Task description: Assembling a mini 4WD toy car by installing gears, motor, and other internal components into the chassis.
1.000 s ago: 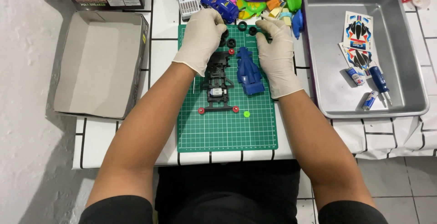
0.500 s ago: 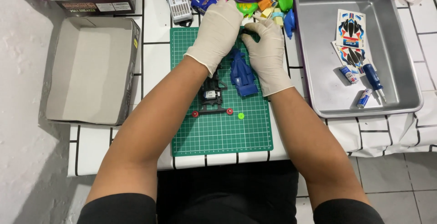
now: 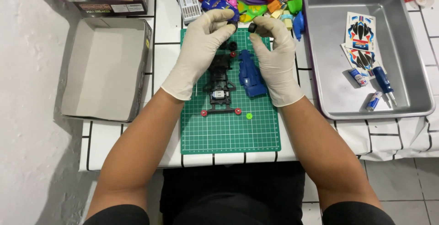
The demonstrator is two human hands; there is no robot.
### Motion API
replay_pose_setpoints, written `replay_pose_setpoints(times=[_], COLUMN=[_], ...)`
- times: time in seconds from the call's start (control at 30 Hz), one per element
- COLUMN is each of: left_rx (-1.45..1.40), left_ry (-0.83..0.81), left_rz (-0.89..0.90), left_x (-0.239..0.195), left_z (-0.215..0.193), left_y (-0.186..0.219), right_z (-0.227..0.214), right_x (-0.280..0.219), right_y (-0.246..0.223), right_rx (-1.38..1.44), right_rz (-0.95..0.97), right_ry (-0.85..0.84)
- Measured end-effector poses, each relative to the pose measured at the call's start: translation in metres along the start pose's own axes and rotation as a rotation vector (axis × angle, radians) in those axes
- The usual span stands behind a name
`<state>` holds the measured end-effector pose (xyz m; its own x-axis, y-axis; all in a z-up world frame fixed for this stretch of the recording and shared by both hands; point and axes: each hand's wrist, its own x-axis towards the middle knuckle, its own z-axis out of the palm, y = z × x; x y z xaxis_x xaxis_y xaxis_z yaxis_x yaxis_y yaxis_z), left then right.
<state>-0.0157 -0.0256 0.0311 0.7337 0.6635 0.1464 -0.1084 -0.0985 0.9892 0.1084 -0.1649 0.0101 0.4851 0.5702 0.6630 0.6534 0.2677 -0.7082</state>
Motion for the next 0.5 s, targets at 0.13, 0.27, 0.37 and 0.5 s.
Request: replay_pose_setpoints(times=[0.13,0.27,0.37,0.5], left_rx=[-0.043,-0.111,-0.151,-0.225], left_ry=[0.051,0.180,0.203,0.179], left_rz=[0.011,0.011,0.019,0.029], left_x=[-0.017,-0.025,-0.029,-0.032], left_z=[-0.003,0.004,0.009,0.015], left_y=[-0.015,-0.024,-0.027,-0.028], right_z=[0.004,0.009,0.012,0.013], right_x=[-0.005,-0.006,-0.007,-0.006], right_y=[-0.012,-0.017,-0.025,-0.023], right_rx=[0.023,0.068,0.073,0.065], right_rz=[-0.072,-0.085,-0.087,-0.082], right_ry=[-0.073,-0.085,-0.109,-0.113])
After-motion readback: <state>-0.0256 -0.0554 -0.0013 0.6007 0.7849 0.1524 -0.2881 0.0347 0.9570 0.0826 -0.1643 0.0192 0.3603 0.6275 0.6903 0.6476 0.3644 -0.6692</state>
